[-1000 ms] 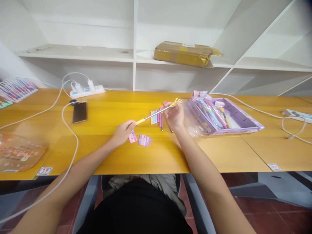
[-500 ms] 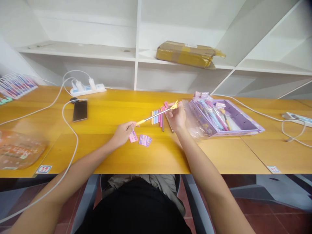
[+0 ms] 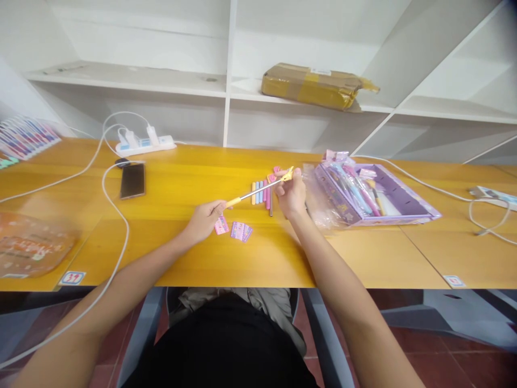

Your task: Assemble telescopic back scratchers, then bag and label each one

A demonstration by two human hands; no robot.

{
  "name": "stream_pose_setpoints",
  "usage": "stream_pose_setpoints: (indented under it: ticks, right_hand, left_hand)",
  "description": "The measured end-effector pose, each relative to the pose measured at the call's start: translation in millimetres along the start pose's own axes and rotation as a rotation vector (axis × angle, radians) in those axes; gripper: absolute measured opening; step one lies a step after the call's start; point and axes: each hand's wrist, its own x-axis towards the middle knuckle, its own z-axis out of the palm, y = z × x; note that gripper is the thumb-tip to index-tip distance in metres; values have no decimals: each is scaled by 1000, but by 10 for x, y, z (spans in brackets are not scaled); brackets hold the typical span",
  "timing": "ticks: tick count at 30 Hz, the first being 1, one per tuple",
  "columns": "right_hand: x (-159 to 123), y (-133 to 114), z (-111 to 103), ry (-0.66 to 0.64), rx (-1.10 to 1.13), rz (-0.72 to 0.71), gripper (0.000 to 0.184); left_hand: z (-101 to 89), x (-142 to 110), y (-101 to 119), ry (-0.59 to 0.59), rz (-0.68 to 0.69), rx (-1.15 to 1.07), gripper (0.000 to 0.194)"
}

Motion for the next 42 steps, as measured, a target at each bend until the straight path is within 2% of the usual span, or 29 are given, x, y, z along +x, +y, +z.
stream_pose_setpoints:
  ticks: [5,22,42]
  right_hand:
    - [-23,10,32,-10,39,3,67]
    - [-100,80,120,6,-27,46,67]
    - [-200,131,164,-53,-63,72,71]
  left_hand:
    - [-1,-4,7,-5,-7,-2,48]
    - [1,1,-38,6,-13,-13,48]
    - [2,5,-42,16,-11,-3,45]
